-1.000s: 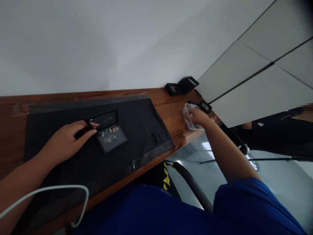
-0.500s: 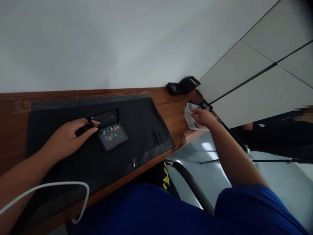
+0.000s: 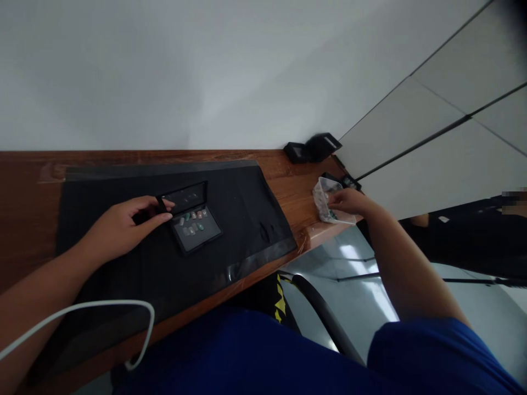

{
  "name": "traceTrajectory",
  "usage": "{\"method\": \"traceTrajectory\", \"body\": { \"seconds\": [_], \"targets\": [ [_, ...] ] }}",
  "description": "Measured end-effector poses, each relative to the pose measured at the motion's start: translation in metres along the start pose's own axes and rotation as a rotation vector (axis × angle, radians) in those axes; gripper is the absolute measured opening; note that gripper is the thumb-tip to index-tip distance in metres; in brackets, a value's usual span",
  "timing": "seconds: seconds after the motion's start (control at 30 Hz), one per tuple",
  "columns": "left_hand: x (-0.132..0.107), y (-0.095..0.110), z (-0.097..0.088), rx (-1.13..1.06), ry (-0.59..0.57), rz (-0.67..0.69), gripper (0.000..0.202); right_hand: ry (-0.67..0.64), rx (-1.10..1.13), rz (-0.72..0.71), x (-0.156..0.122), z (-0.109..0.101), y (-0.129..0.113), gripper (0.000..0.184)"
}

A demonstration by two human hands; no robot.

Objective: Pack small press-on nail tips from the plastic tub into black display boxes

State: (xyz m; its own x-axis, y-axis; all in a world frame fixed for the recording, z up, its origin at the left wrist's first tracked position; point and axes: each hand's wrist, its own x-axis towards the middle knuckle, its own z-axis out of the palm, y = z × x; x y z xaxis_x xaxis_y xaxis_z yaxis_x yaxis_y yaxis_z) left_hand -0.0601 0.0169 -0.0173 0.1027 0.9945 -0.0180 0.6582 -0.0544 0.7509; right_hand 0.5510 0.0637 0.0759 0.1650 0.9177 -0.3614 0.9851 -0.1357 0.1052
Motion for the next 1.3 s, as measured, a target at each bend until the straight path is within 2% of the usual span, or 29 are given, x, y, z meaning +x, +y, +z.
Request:
{"method": "traceTrajectory", "body": {
  "seconds": [0.17, 0.43, 0.63, 0.77, 0.87, 0.93, 1.0, 1.07, 1.17, 1.23, 1.3],
  "targets": [
    [-0.001, 0.005, -0.001, 0.013, 0.004, 0.015, 0.065, 0.013, 0.005, 0.033, 0.004, 0.003, 0.000, 0.021],
    [-0.002, 0.006, -0.002, -0.005, -0.020, 0.077, 0.059, 0.134, -0.023, 0.089, 0.004, 0.003, -0.004, 0.027],
    [-0.002, 0.003, -0.002, 0.001, -0.031, 0.116, 0.056, 0.191, 0.049, 0.061, -0.009, -0.015, -0.018, 0.036],
    [-0.002, 0.002, -0.002, 0.001, -0.032, 0.121, 0.058, 0.278, 0.107, -0.008, -0.020, -0.031, -0.039, 0.035],
    [-0.001, 0.000, -0.001, 0.006, -0.030, 0.133, 0.059, 0.377, 0.168, -0.103, -0.033, -0.036, -0.067, 0.029],
    [-0.001, -0.001, -0.001, 0.010, -0.029, 0.147, 0.060, 0.406, 0.209, -0.208, -0.045, -0.032, -0.094, 0.026],
    [-0.001, -0.002, -0.001, 0.006, -0.027, 0.159, 0.059, 0.378, 0.229, -0.330, -0.059, -0.023, -0.128, 0.027],
    [-0.001, -0.002, -0.001, 0.004, -0.032, 0.162, 0.058, 0.322, 0.230, -0.514, -0.074, -0.009, -0.167, 0.029],
    [-0.001, -0.001, -0.001, 0.006, -0.037, 0.169, 0.057, 0.268, 0.125, -0.762, -0.090, 0.009, -0.224, 0.027],
    [0.000, -0.001, 0.000, 0.007, -0.034, 0.176, 0.058, 0.249, 0.046, -0.865, -0.093, 0.017, -0.255, 0.029],
    [0.000, -0.003, 0.000, 0.010, -0.036, 0.182, 0.058, 0.253, -0.034, -0.907, -0.090, 0.021, -0.275, 0.033]
  ]
}}
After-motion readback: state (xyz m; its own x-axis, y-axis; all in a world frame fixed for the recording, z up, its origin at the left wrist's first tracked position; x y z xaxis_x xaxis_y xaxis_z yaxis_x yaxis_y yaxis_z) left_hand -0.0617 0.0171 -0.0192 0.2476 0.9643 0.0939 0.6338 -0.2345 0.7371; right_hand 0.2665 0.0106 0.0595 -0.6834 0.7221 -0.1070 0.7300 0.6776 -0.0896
